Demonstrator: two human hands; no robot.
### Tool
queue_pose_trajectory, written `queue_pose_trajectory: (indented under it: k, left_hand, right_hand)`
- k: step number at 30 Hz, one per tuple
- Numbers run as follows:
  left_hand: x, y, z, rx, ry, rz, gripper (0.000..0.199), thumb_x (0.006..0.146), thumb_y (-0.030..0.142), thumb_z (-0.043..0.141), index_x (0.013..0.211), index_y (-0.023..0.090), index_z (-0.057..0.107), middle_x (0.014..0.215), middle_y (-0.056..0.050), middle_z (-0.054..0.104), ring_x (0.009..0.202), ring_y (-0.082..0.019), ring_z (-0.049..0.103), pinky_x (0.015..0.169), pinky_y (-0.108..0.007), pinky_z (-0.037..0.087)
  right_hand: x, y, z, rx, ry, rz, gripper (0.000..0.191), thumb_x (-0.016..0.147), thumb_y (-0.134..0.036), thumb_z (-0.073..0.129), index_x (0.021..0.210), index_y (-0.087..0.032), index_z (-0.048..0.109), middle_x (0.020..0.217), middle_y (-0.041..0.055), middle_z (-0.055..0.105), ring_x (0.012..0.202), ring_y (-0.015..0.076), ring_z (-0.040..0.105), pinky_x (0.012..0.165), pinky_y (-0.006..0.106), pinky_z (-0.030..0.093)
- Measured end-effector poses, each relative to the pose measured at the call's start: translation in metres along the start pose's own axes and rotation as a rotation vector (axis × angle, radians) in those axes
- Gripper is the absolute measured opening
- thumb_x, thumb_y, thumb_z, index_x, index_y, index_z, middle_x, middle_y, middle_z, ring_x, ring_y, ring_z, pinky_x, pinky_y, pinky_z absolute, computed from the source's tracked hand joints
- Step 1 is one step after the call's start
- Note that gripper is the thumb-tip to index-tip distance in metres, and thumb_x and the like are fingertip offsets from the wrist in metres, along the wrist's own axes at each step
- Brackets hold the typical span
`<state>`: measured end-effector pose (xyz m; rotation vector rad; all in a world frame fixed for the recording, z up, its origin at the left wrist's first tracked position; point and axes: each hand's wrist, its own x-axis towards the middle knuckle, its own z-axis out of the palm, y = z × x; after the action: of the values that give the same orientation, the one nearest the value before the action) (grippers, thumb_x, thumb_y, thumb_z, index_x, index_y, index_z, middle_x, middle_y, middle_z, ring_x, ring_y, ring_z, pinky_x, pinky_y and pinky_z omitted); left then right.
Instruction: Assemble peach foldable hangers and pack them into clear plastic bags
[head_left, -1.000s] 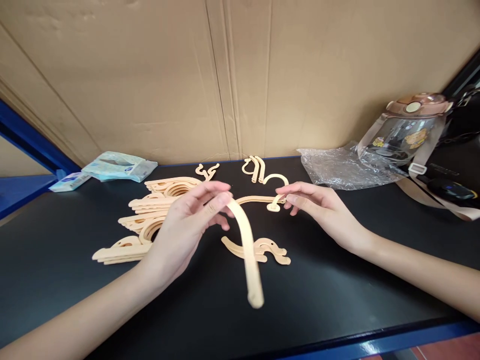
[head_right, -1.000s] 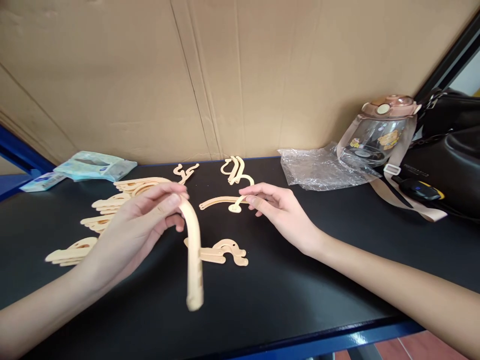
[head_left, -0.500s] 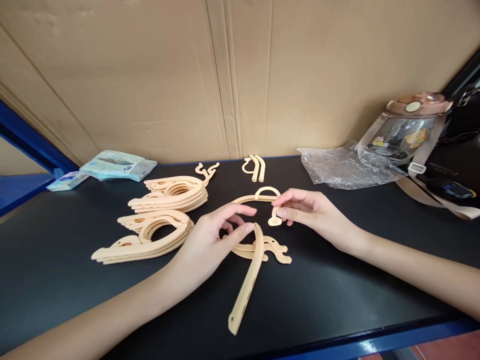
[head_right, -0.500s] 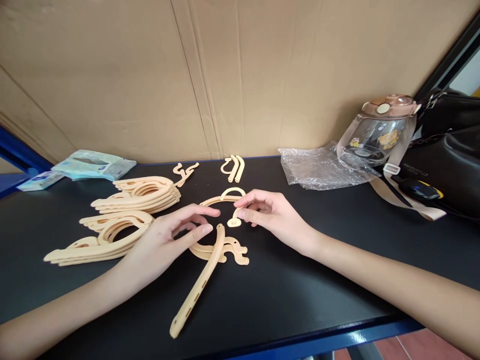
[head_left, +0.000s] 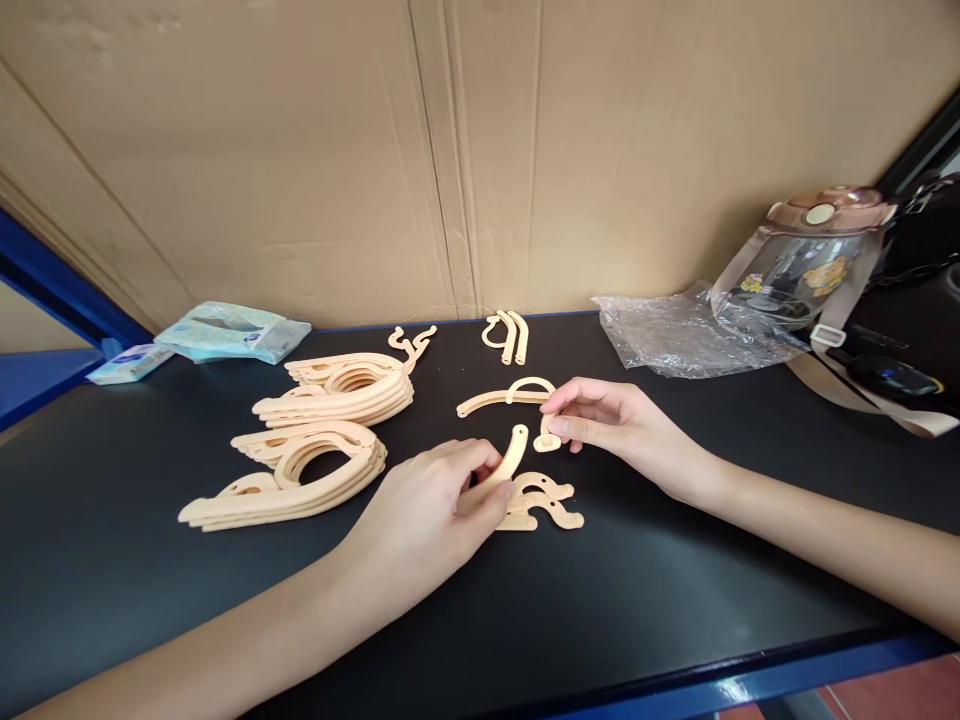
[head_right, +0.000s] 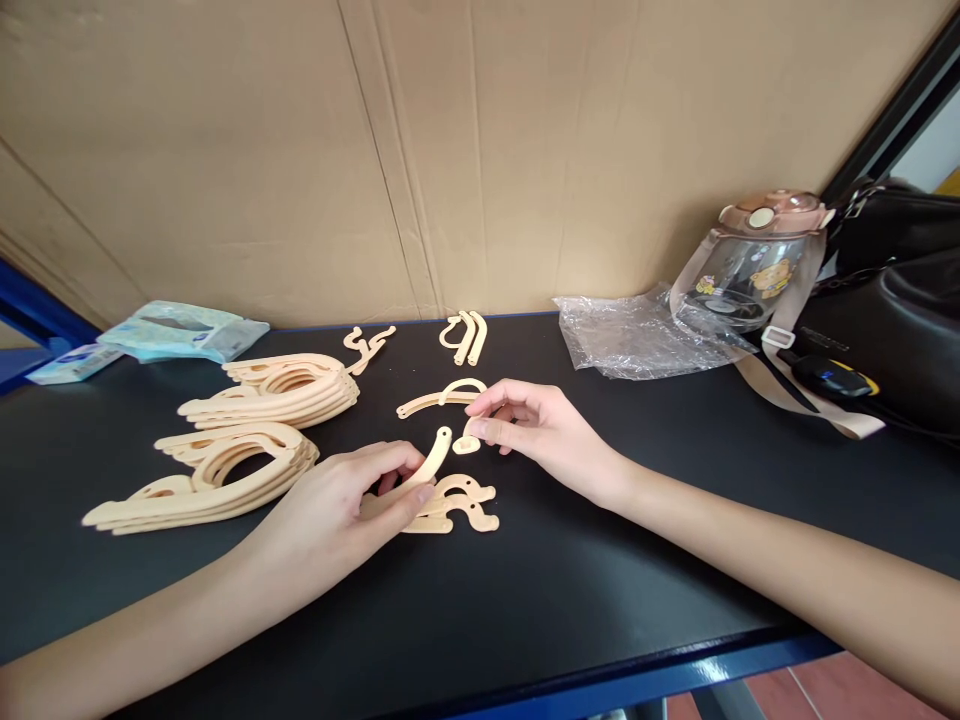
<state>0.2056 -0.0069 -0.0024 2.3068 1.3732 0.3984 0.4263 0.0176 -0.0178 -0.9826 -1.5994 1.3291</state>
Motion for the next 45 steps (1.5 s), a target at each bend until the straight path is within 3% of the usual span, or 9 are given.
queue_pose_trajectory:
  k: [6,10,17,22,31,35,45]
  left_hand:
    - [0.002,-0.005,0.0,-0.129,0.006,0.021,0.024,0.092,0.035,0.045,0.074,0.021,0.051,0.07,0.004,0.05,0.064,-0.013,0.051,0.056,-0.024,0.037]
    - [0.001,-0.003,0.0,-0.193,-0.041,0.067,0.021,0.094,0.034,0.043,0.085,0.021,0.056,0.076,0.002,0.054,0.068,-0.013,0.053,0.051,-0.021,0.035]
    - [-0.003,-0.002,0.0,-0.21,-0.11,0.217,0.022,0.099,0.031,0.038,0.089,0.02,0.053,0.075,0.005,0.05,0.064,-0.01,0.048,0.058,-0.021,0.036]
    - [-0.004,-0.004,0.003,-0.159,-0.042,0.323,0.016,0.1,0.024,0.039,0.094,0.02,0.053,0.082,0.004,0.053,0.075,-0.01,0.051,0.068,-0.021,0.038]
    - [-0.001,-0.007,0.003,-0.153,-0.024,0.394,0.016,0.101,0.021,0.04,0.092,0.022,0.053,0.082,0.005,0.053,0.078,-0.011,0.048,0.071,-0.021,0.037]
    - [-0.001,-0.009,0.005,-0.109,-0.004,0.43,0.015,0.101,0.019,0.039,0.1,0.022,0.054,0.085,0.004,0.056,0.08,-0.012,0.048,0.073,-0.022,0.039]
    - [-0.008,-0.012,0.014,0.212,0.18,0.529,0.031,0.101,0.02,0.034,0.129,0.016,0.047,0.093,-0.002,0.065,0.079,-0.017,0.057,0.066,-0.027,0.045]
  right_hand:
    - [0.001,-0.003,-0.001,0.07,0.006,0.036,0.013,0.078,-0.027,0.073,0.082,-0.019,0.063,0.078,-0.0029,0.06,0.073,0.0101,0.056,0.066,0.024,0.045]
    - [0.001,-0.003,-0.005,0.151,0.001,0.066,0.012,0.08,-0.028,0.071,0.083,-0.02,0.063,0.081,-0.0017,0.061,0.076,0.0104,0.055,0.068,0.024,0.044]
    - [0.001,-0.004,-0.008,0.291,-0.04,0.105,0.021,0.081,-0.026,0.071,0.101,-0.025,0.064,0.081,-0.0034,0.058,0.076,0.0091,0.052,0.069,0.023,0.042]
    - [0.001,-0.005,-0.008,0.336,-0.081,0.15,0.027,0.083,-0.026,0.07,0.109,-0.024,0.066,0.083,-0.0032,0.058,0.071,0.0067,0.05,0.071,0.022,0.043]
    - [0.001,-0.006,-0.007,0.302,-0.101,0.167,0.027,0.082,-0.028,0.071,0.108,-0.023,0.068,0.093,-0.0007,0.063,0.075,0.0073,0.054,0.077,0.025,0.046]
    - [0.002,-0.006,-0.007,0.279,-0.098,0.162,0.027,0.08,-0.025,0.072,0.106,-0.022,0.067,0.087,-0.0016,0.061,0.074,0.0076,0.055,0.072,0.023,0.046]
    - [0.001,-0.005,-0.013,0.156,-0.073,0.105,0.022,0.081,-0.023,0.07,0.102,-0.02,0.066,0.08,-0.0022,0.063,0.074,0.0093,0.058,0.069,0.024,0.046]
